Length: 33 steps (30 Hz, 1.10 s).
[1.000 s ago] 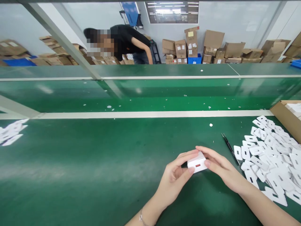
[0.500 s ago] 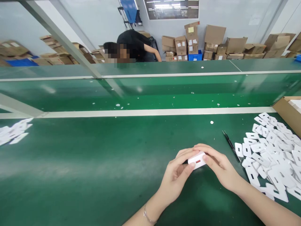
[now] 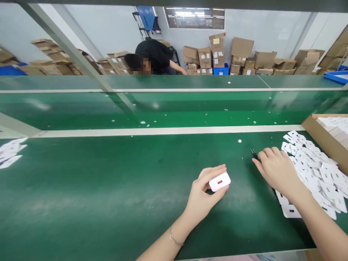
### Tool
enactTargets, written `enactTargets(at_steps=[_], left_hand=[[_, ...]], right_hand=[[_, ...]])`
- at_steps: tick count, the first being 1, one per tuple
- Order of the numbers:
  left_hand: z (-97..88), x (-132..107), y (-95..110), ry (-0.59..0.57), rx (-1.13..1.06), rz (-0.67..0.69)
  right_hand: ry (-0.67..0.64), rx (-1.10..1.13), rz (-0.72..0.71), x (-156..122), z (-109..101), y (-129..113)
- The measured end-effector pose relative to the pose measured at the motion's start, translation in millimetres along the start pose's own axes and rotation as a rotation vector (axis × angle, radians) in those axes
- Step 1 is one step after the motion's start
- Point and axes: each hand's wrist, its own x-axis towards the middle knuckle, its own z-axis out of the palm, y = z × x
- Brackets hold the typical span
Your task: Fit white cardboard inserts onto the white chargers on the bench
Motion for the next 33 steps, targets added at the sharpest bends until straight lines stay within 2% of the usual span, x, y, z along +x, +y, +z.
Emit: enactTargets(at_steps=[2, 5, 7, 9, 11, 15, 18, 20, 23, 24, 28, 29, 33], left_hand=[[0.2, -1.5, 2.8, 0.003, -0.073, -0.054], [0.8, -2.4, 5.6, -0.011, -0.134, -0.077], [0.8, -2.4, 6.9, -0.007, -0.144, -0.065], [0.4, -2.6, 8.2, -0.002, -0.171, -0.083], [0.2, -3.3, 9.5, -0.023, -0.239, -0.148], [0.9, -5.3, 10.9, -0.111, -0.403, -0.283], [1.7, -6.2, 10.6, -0.162, -0.462, -0.310], [1.9, -6.3, 10.5, -0.182, -0.466, -0.314], [1.3, -5.7, 10.4, -0.196, -0.448, -0.306], [0.8, -5.3, 10.3, -0.202, -0.437, -0.302], [-1.6, -2.9, 9.5, -0.215, -0.362, -0.287], [-2.1, -2.3, 9.1, -0.219, -0.327, -0.271], [-2.8, 0.6, 6.4, -0.240, -0.207, -0.196]], right_hand=[[-0.065, -0.088, -0.042, 0.3, 8.7, 8.8], [-0.087, -0.050, -0.079, -2.5, 17.7, 11.2], [-0.102, 0.064, -0.073, -6.3, 16.1, 8.5], [-0.132, 0.369, -0.022, -10.5, 8.4, 4.8], [-0.105, 0.764, 0.059, -14.0, -2.8, 1.3], [0.170, 1.408, 0.139, -14.5, -24.3, -4.6], [0.267, 1.687, 0.075, -10.4, -31.6, -9.6], [0.229, 1.733, -0.058, -8.3, -30.3, -14.0], [0.108, 1.685, -0.224, -9.2, -22.5, -21.6], [0.074, 1.658, -0.225, -10.7, -19.8, -24.0], [-0.032, 1.493, -0.073, -19.5, -15.8, -27.7], [-0.047, 1.452, -0.076, -21.4, -16.3, -26.9], [-0.031, 1.354, -0.245, -24.6, -19.3, -21.5]])
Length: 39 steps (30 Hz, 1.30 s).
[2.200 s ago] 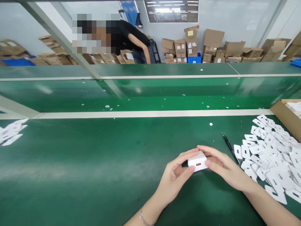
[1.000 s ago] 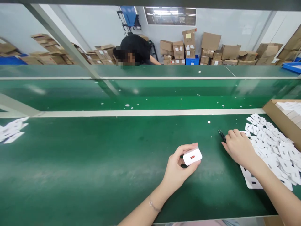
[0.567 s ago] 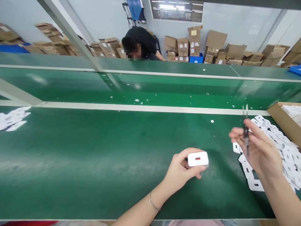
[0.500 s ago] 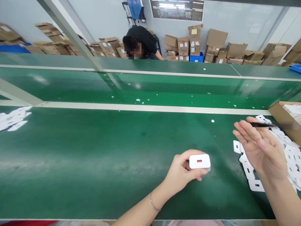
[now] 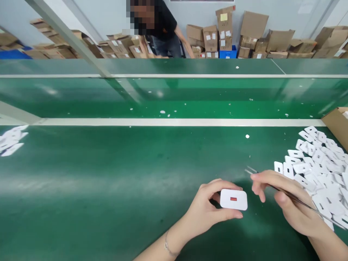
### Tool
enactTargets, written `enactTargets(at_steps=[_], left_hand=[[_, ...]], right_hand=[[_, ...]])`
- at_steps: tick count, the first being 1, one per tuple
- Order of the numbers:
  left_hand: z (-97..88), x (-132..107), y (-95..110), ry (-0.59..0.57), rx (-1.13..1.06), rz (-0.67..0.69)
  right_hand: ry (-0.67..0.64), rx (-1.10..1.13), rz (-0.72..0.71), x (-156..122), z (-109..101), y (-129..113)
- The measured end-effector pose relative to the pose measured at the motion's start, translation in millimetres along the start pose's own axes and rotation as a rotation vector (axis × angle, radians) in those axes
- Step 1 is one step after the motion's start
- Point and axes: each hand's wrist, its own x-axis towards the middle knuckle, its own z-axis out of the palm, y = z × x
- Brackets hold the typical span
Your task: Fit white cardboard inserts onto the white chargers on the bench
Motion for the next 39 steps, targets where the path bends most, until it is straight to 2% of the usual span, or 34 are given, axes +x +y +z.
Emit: enactTargets(at_steps=[4, 7, 11, 16, 24, 29, 35, 39], left_hand=[[-1.2, 2.4, -2.0, -0.040, -0.006, 0.005], [-1.9, 3.1, -2.1, -0.065, -0.027, 0.010], [-2.9, 3.2, -1.6, -0.064, -0.043, 0.051], [-4.5, 2.6, -1.7, -0.068, -0.019, 0.050], [-3.7, 2.2, -3.7, -0.063, -0.021, 0.028], [-2.5, 3.4, 0.2, -0.065, -0.043, -0.014], [-1.4, 3.0, 3.3, -0.058, -0.045, -0.066], [-0.6, 1.9, 1.7, -0.070, -0.132, -0.134]], right_hand=[[-0.029, -0.099, 0.025, 1.2, 0.3, -3.5], [-0.076, -0.124, -0.034, 2.3, 4.2, -5.6], [-0.077, -0.157, 0.031, -0.3, 8.5, -4.4], [-0.002, -0.272, -0.039, -3.7, 11.8, -4.0], [-0.055, -0.307, -0.074, -4.0, 11.7, -2.6], [-0.077, -0.275, -0.056, -9.6, 14.4, 3.1], [-0.165, -0.288, -0.070, -6.8, 9.3, -0.3], [-0.084, -0.260, -0.150, -2.8, 13.4, 3.7]])
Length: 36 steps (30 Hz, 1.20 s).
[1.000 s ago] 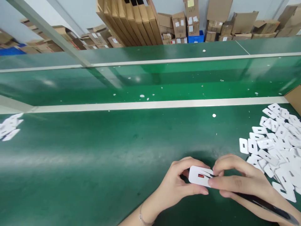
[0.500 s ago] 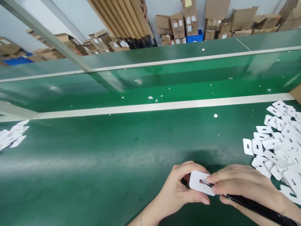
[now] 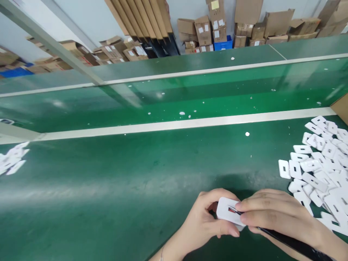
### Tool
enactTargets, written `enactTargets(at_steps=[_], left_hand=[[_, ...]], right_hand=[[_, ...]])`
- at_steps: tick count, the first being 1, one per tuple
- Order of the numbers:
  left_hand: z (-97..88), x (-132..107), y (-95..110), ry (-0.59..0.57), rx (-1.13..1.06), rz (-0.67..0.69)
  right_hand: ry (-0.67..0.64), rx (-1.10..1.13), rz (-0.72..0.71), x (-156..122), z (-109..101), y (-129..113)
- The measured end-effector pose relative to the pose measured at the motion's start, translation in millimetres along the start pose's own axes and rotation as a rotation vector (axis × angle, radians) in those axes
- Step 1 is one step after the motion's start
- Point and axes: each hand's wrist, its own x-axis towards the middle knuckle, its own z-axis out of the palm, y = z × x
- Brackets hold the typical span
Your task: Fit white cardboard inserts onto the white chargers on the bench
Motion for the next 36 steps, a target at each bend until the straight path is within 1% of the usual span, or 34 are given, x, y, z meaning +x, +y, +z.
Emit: enactTargets(at_steps=[3, 6, 9, 11, 13, 14, 15, 18, 21, 23, 25, 28, 30, 32, 34, 36], left_hand=[[0.1, -0.2, -1.7, -0.013, -0.049, -0.015], [0.1, -0.2, -2.6, -0.028, -0.110, -0.026], [0.1, -0.2, -2.6, -0.011, -0.135, -0.058], [0.4, -0.4, -2.2, 0.000, -0.118, -0.075], [1.0, -0.7, -2.1, -0.001, -0.101, -0.073], [1.3, -0.8, -2.2, -0.004, -0.095, -0.070], [1.6, -0.9, -2.3, -0.006, -0.093, -0.069], [1.9, -1.0, -3.1, -0.005, -0.086, -0.081], [1.1, -0.7, -3.1, -0.013, -0.075, -0.076], [0.4, -0.6, -2.1, -0.009, -0.039, -0.044], [0.0, -0.5, -0.6, 0.030, 0.078, 0.026], [0.6, -0.4, 0.8, 0.099, 0.280, 0.149], [1.2, -0.2, 0.4, 0.126, 0.343, 0.204], [1.5, -0.4, -0.8, 0.163, 0.388, 0.244], [1.4, -0.9, -2.3, 0.203, 0.421, 0.272], [1.0, -1.7, -3.5, 0.230, 0.429, 0.291]], right_hand=[[0.070, 0.028, -0.072, 3.0, 5.2, 4.7], [0.091, 0.035, -0.091, 3.5, 6.1, 7.0], [0.058, 0.040, -0.075, 0.6, 2.6, 5.2], [0.007, 0.028, -0.044, -2.0, -0.2, 3.2], [-0.038, -0.006, -0.004, -3.8, -1.8, 2.3], [-0.038, -0.021, 0.004, -4.0, -1.8, 2.4], [-0.024, -0.030, 0.004, -3.7, -1.5, 2.8], [0.071, -0.017, -0.012, -0.7, 0.7, 3.8], [0.109, -0.020, 0.007, 1.1, 1.1, 1.9], [0.140, -0.061, 0.056, -0.4, -0.4, 1.2], [0.160, -0.134, 0.141, -3.4, -2.4, 4.5], [0.072, -0.329, 0.236, -7.0, -3.1, 19.5], [-0.001, -0.487, 0.265, -6.9, -1.3, 31.2], [-0.004, -0.582, 0.275, -4.6, 0.7, 38.0], [0.033, -0.551, 0.302, -0.9, 1.4, 36.8], [0.056, -0.387, 0.395, 2.5, 1.8, 29.2]])
